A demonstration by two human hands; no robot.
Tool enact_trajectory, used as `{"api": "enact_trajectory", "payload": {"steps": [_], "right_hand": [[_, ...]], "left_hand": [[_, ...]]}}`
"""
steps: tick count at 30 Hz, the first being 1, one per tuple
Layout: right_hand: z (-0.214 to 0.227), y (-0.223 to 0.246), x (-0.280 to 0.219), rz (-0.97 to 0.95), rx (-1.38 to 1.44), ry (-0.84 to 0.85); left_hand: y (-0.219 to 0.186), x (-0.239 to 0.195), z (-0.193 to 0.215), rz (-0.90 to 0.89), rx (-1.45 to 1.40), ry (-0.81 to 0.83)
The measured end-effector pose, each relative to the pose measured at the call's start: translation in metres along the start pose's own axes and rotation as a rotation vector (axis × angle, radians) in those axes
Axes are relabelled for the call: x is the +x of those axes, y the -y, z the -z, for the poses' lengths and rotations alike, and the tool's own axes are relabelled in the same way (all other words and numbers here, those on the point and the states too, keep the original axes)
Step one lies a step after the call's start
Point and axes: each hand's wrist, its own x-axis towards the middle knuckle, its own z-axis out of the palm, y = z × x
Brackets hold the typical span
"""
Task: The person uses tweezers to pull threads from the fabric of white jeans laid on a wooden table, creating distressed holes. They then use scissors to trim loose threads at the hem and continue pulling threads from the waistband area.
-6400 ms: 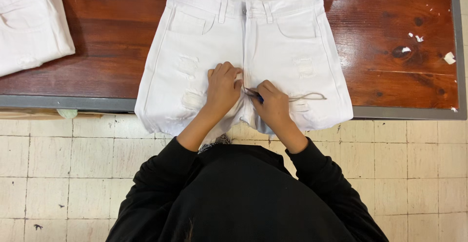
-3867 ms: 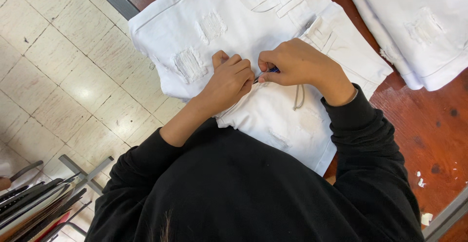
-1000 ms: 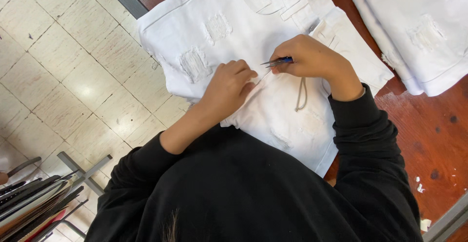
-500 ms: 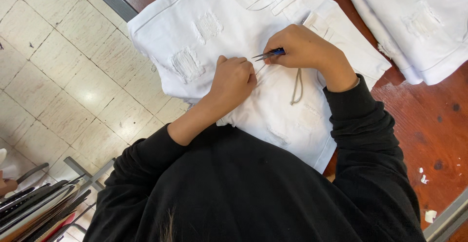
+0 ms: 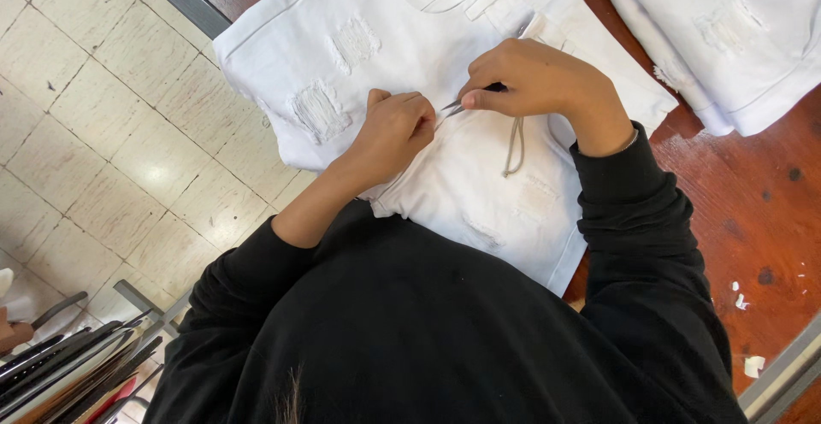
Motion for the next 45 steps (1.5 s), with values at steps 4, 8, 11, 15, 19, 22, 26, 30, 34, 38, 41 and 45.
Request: {"api": "enact_trajectory", "payload": {"steps": [4, 8, 11, 15, 19, 22, 26, 30, 34, 38, 41, 45], "right_hand": [[-0.005, 0.014, 0.003, -0.011, -0.086, -0.004], [-0.013, 0.021, 0.007, -0.122, -0.079, 0.04], [-0.015, 0.023, 0.008, -0.097, -0.055, -0.011], [-0.017, 0.023, 0.008, -0.081, -0.036, -0.061], [-0.021, 0.018, 0.01, -0.07, -0.037, -0.063], [-0.024, 0.015, 0.011, -0.063, -0.037, -0.067], [-0.027, 0.01, 0.012, -0.04, -0.017, -0.084], [-0.027, 0.012, 0.012, -0.02, -0.024, -0.085], [-0.028, 0.007, 0.01, 0.005, -0.041, -0.097], [-0.018, -0.006, 0.006, -0.051, 0.075, -0.112], [-0.013, -0.005, 0.007, -0.057, 0.129, -0.105], [-0.016, 0.0, 0.014, 0.055, 0.118, -0.004]], "left_hand": [[0.007, 0.002, -0.002, -0.009, -0.009, 0.005], [0.006, 0.0, -0.005, -0.002, -0.022, -0.004], [0.009, 0.0, -0.003, -0.025, -0.038, 0.0], [0.014, -0.001, -0.004, -0.056, -0.049, 0.008], [0.015, -0.002, -0.006, -0.061, -0.044, 0.007], [0.014, -0.003, -0.005, -0.07, -0.034, 0.012], [0.013, -0.002, -0.006, -0.069, -0.034, -0.005], [0.013, -0.004, -0.007, -0.076, -0.016, -0.021], [0.023, -0.007, -0.008, -0.028, -0.076, -0.016], [0.021, -0.025, 0.041, 0.036, -0.164, 0.015], [0.01, -0.049, 0.121, 0.302, -0.05, 0.1], [0.014, -0.091, 0.198, 0.82, 0.547, 0.297]]}}
